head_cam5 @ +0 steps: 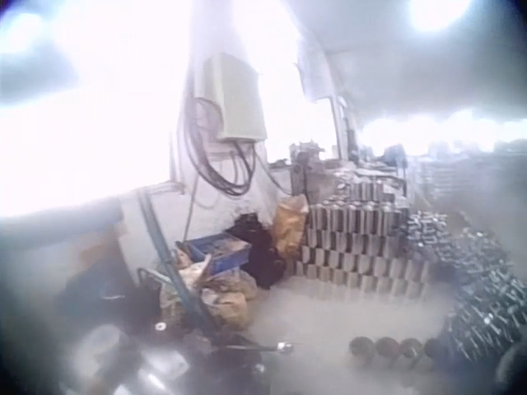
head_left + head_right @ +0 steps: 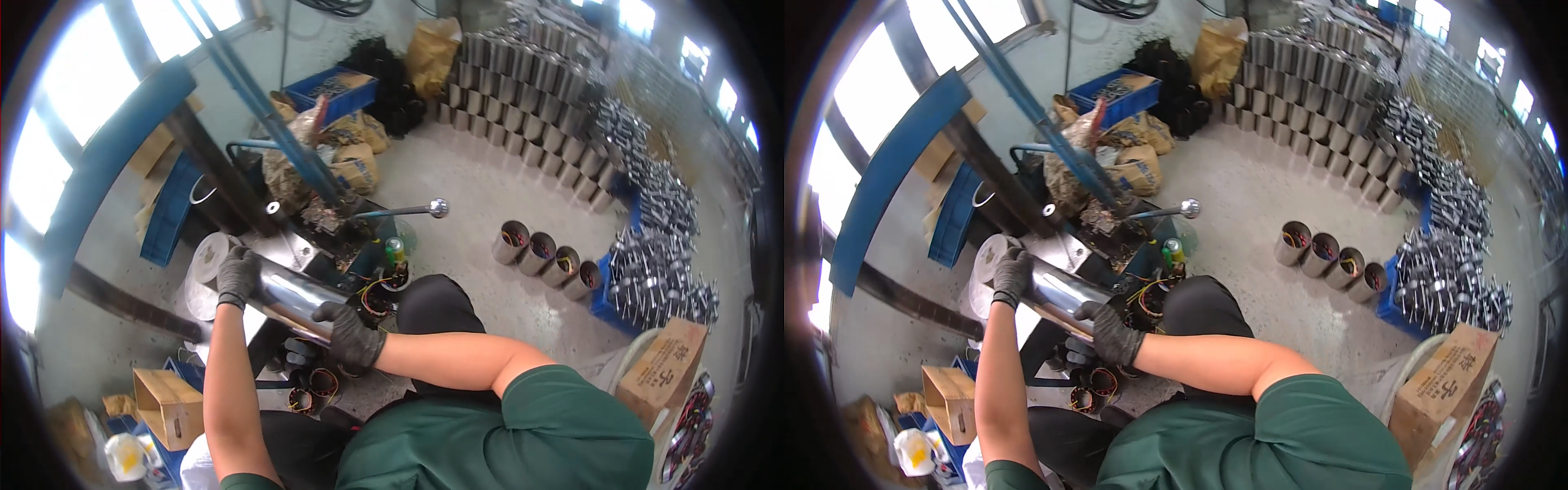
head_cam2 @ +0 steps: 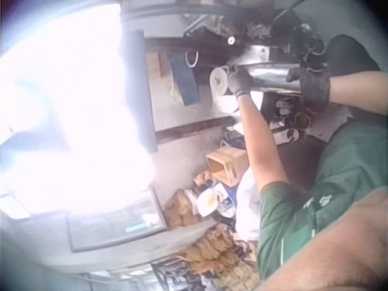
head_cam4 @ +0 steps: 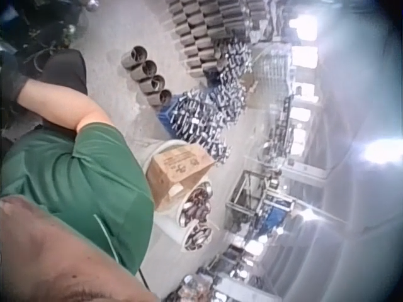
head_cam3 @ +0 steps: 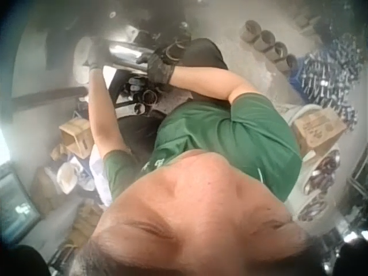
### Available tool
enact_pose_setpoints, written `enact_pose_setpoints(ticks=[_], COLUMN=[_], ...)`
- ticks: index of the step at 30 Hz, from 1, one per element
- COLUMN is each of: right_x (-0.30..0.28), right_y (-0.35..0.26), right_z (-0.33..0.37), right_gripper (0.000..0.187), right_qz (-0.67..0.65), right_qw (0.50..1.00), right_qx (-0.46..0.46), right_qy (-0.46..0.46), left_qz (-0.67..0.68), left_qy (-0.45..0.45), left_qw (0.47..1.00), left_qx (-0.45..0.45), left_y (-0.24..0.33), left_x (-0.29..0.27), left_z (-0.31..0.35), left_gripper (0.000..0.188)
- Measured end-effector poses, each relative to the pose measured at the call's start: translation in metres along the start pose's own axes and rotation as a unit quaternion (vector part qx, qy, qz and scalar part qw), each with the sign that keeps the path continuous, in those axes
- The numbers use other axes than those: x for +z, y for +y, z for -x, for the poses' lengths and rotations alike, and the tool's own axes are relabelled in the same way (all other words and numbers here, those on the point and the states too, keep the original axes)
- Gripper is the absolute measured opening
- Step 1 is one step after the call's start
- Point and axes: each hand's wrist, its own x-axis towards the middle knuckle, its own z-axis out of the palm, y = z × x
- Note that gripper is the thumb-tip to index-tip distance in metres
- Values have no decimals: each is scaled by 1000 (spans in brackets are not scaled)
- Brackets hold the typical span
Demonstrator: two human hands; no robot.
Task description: The person organizes wires on a stator, places a metal sleeve into a hydraulic press, and uses the press to fit the stator into the sleeve.
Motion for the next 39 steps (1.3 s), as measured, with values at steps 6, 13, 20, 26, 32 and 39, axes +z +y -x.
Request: enact_pose_setpoints(ticks=[6,13,20,26,32,39], right_x=[1,-4,4,-18,-35,-107], right_y=[18,1,-29,-55,-148,-304], right_z=[-26,-10,45,82,68,75], right_gripper=[35,27,32,29,37,48], right_qz=[-36,-65,93,108,124,296], right_qw=[999,995,995,994,986,940], right_qx=[35,49,-22,-23,60,37], right_qy=[-14,-55,7,2,91,165], left_qz=[-93,-151,-144,-195,-176,11], left_qy=[19,71,48,125,81,25], left_qw=[995,986,974,959,968,996], left_qx=[-13,-28,-166,-161,-160,-90], left_y=[23,61,26,2,-16,-23], left_x=[-20,-35,-14,-16,0,-14], left_z=[1,6,-25,-28,-37,-14], left_gripper=[42,43,60,55,71,56])
